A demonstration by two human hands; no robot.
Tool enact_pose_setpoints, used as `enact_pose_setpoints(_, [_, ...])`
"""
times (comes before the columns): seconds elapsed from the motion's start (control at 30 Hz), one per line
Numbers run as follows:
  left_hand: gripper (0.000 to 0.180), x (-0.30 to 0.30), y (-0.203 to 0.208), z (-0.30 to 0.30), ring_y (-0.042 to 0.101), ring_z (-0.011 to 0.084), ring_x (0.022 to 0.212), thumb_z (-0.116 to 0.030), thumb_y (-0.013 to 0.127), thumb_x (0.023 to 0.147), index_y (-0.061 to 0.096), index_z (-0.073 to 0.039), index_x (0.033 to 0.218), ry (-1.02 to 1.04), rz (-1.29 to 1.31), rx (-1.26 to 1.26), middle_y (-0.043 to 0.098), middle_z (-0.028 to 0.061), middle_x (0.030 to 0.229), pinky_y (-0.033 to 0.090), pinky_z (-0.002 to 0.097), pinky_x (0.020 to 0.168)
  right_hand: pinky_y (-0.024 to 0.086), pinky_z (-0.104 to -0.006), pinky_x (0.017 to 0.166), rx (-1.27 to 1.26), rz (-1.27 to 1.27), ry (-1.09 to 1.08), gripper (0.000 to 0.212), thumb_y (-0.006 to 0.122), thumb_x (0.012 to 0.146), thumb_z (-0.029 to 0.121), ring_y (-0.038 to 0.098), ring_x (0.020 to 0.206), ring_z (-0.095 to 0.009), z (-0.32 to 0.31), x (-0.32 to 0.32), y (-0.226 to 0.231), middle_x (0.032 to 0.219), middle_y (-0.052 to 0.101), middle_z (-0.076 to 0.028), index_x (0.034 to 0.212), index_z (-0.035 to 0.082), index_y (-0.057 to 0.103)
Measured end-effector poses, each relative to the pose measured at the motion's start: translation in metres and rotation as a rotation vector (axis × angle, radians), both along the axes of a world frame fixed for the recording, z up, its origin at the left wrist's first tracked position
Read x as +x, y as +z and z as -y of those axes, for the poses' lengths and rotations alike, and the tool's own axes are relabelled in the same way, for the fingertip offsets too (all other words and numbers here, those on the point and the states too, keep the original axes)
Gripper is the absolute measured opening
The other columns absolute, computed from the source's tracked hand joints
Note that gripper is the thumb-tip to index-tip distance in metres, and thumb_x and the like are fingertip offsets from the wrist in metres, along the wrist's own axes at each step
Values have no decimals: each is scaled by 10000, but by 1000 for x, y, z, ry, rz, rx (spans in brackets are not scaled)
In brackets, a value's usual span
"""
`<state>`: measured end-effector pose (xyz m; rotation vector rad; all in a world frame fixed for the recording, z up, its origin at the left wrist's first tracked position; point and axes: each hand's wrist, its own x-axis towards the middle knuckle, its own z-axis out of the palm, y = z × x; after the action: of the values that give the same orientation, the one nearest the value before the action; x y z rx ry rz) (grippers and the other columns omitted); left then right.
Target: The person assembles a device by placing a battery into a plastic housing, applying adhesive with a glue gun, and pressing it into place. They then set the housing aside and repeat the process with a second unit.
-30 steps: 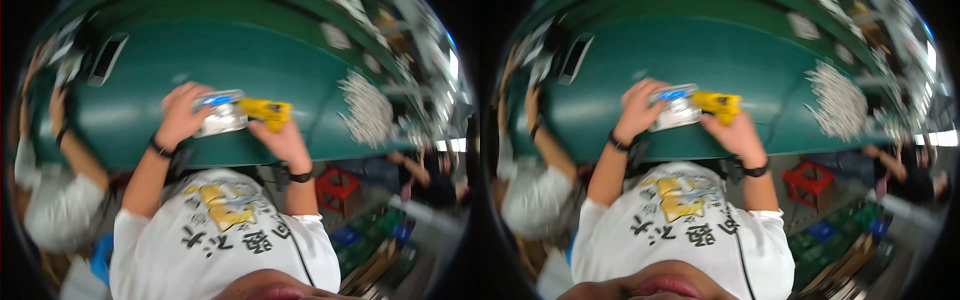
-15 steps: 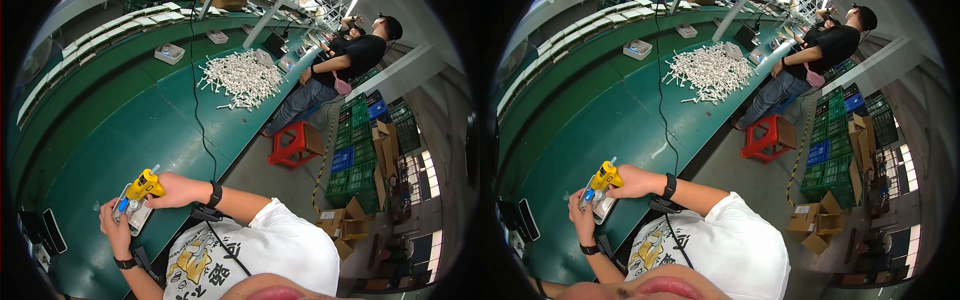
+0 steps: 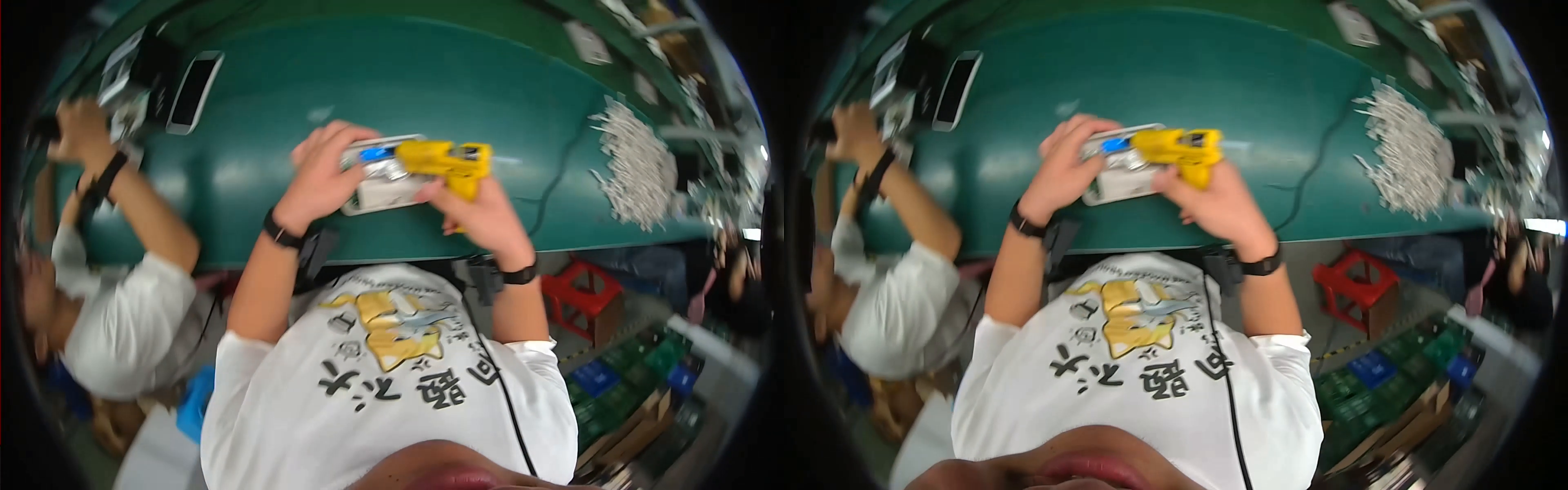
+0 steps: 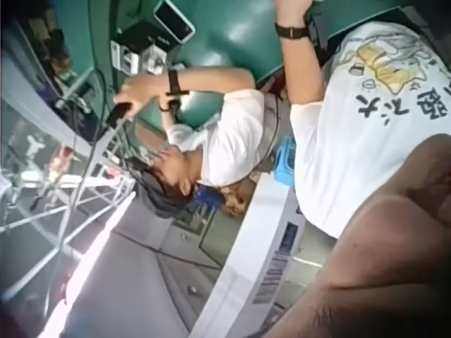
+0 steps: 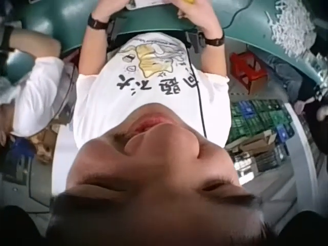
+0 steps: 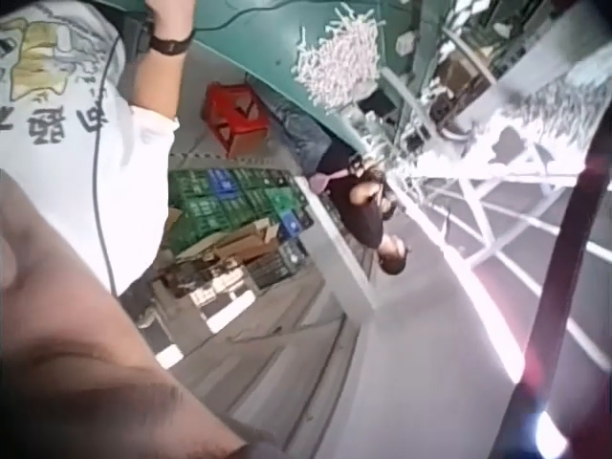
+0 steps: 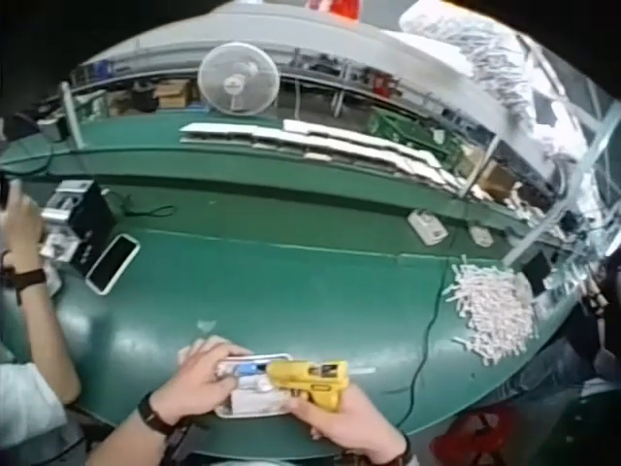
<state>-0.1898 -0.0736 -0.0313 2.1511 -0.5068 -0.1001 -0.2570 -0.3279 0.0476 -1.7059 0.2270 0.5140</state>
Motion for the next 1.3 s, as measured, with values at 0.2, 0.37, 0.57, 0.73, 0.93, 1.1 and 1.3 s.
enact_pose_setpoints(0.2, [461, -16, 4, -8, 527, 205, 1297, -75, 633, 858, 692, -198, 1299, 9, -131, 90, 628, -16, 1254, 257, 422, 1155, 487, -234, 497, 6, -74, 34, 206, 741, 1014, 233, 580, 590, -50, -5, 6, -2, 847, 723, -15, 1051, 41, 675])
enact_pose_setpoints(0.37, [489, -12, 3, -11, 502, 195, 1335, -62, 616, 860, 681, -207, 1322, -21, -147, 68, 621, -28, 1279, 216, 440, 1173, 479, -235, 483, -47, -54, 131, 228, 743, 1018, 260, 575, 587, -49, -14, 10, 0, 791, 683, 2, 1062, 47, 674])
enact_pose_setpoints(0.57, [505, -13, 2, -14, 508, 197, 1341, -57, 602, 857, 668, -198, 1337, -46, -136, 35, 621, -24, 1291, 213, 439, 1179, 468, -233, 466, -148, -59, 146, 274, 762, 1008, 303, 573, 607, -43, -22, 8, 6, 753, 632, 26, 1052, 47, 674])
enact_pose_setpoints(0.73, [512, -15, 4, -13, 512, 198, 1338, -53, 600, 851, 666, -192, 1339, -47, -139, 33, 622, -23, 1291, 211, 440, 1182, 468, -235, 465, -190, -31, 140, 289, 774, 997, 307, 564, 612, -44, -18, 4, 6, 761, 625, 35, 1052, 40, 678])
enact_pose_setpoints(0.93, [465, -18, 1, -9, 521, 208, 1296, -97, 607, 861, 685, -184, 1311, -16, -99, 13, 632, -11, 1256, 239, 442, 1152, 474, -234, 472, -183, 54, 144, 279, 781, 987, 292, 564, 612, -51, -27, 9, 3, 800, 648, 17, 1031, 41, 668])
enact_pose_setpoints(1.1, [414, -14, 0, -14, 522, 234, 1285, -122, 600, 881, 698, -151, 1282, 10, -166, -99, 639, 16, 1247, 271, 458, 1146, 481, -234, 485, -108, 19, 198, 259, 778, 981, 267, 577, 617, -49, -21, 8, 8, 910, 743, -41, 1014, 43, 651])
enact_pose_setpoints(1.3, [403, -27, 20, -18, 634, 219, 1105, -63, 574, 892, 705, -93, 1272, 77, -32, 16, 644, 82, 1257, 457, 401, 982, 496, -248, 508, 188, 84, 10, 209, 732, 993, 207, 567, 583, -75, 36, -16, -19, 1088, 773, -182, 1049, 45, 613])
